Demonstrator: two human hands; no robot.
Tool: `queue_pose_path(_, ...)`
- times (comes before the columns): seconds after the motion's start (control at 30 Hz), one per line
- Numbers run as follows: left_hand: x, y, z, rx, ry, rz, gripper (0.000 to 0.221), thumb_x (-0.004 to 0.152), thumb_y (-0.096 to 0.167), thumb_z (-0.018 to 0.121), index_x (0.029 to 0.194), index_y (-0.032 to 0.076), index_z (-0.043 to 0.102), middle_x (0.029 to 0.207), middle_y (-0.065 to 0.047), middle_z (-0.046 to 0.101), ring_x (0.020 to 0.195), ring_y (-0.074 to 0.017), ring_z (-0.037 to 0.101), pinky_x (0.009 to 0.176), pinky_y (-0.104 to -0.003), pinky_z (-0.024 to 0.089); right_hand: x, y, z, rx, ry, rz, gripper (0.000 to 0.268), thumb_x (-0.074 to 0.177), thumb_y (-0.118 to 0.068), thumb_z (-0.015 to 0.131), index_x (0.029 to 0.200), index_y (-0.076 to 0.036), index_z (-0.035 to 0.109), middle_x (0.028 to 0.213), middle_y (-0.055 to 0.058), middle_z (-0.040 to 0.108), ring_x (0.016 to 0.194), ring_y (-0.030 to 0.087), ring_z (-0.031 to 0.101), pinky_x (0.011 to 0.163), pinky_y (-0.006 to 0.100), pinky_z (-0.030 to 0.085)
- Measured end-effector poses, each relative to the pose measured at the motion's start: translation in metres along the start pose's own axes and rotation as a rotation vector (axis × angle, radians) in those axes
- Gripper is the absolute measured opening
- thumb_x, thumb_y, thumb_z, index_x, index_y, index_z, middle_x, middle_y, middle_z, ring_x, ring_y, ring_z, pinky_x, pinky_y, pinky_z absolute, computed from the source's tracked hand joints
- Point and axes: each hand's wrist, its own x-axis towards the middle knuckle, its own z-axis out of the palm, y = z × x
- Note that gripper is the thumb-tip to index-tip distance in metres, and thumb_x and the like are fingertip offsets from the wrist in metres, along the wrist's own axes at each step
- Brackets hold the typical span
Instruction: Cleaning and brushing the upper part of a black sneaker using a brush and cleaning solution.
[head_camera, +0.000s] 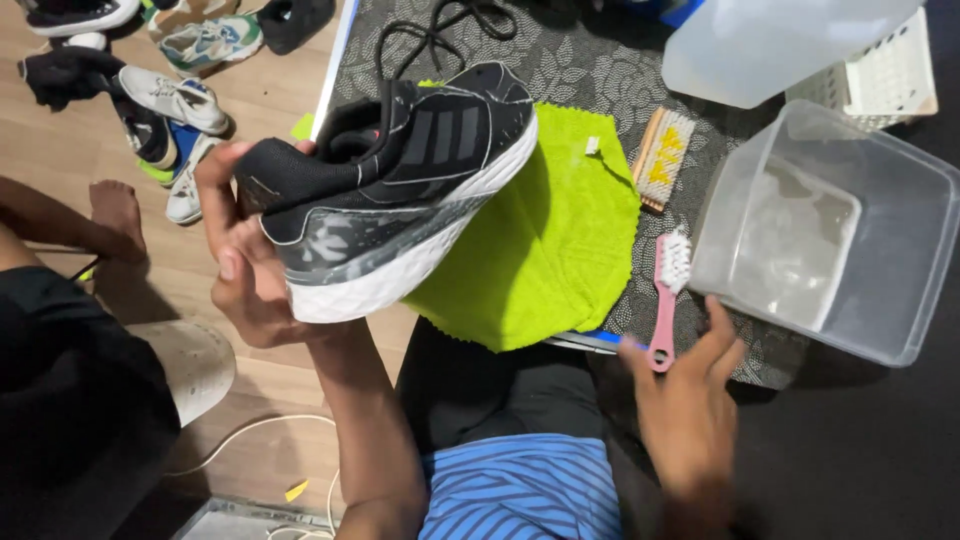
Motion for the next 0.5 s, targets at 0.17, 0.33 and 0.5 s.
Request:
queue_pose_path(0.17,0.001,-0.001,0.003,-0.023,0.019,0.056,0.060,0.091,0.036,0.061,0.134,-0.003,0.047,0.115,-0.024,0.064,0.108,-0.0324,0.066,0.099,-0.047,0.056,-0.019,-0.016,-0.022,-0.321,0.134,-0.268,0.063,0.091,-0.053,0.063,0.143,-0.017,0.055,0.148,0.007,0.057,0.124,0.031,0.064,0.076,0.053,0.057)
queue_pose_path(0.33,-0.002,0.000,0.020,0.095,0.033,0.156,0.054,0.092,0.041,0.056,0.127,-0.001,0.050,0.107,-0.021,0.061,0.103,-0.0302,0.061,0.096,-0.044,0.052,0.055,-0.078,0.011,0.067,0.071,-0.746,0.040,0.098,-0.001,0.056,0.137,0.004,0.049,0.132,0.026,0.057,0.122,0.044,0.052,0.101,0.050,0.041)
queue_pose_path(0.5,0.005,0.006,0.018,0.266,-0.034,0.286,0.049,0.098,0.043,0.048,0.125,0.002,0.051,0.125,-0.012,0.053,0.111,-0.0312,0.061,0.095,-0.044,0.052,0.117,-0.123,0.062,-0.030,0.104,-0.518,0.070,0.102,-0.015,0.064,0.156,0.003,0.025,0.150,0.023,0.040,0.140,0.040,0.036,0.115,0.049,0.033)
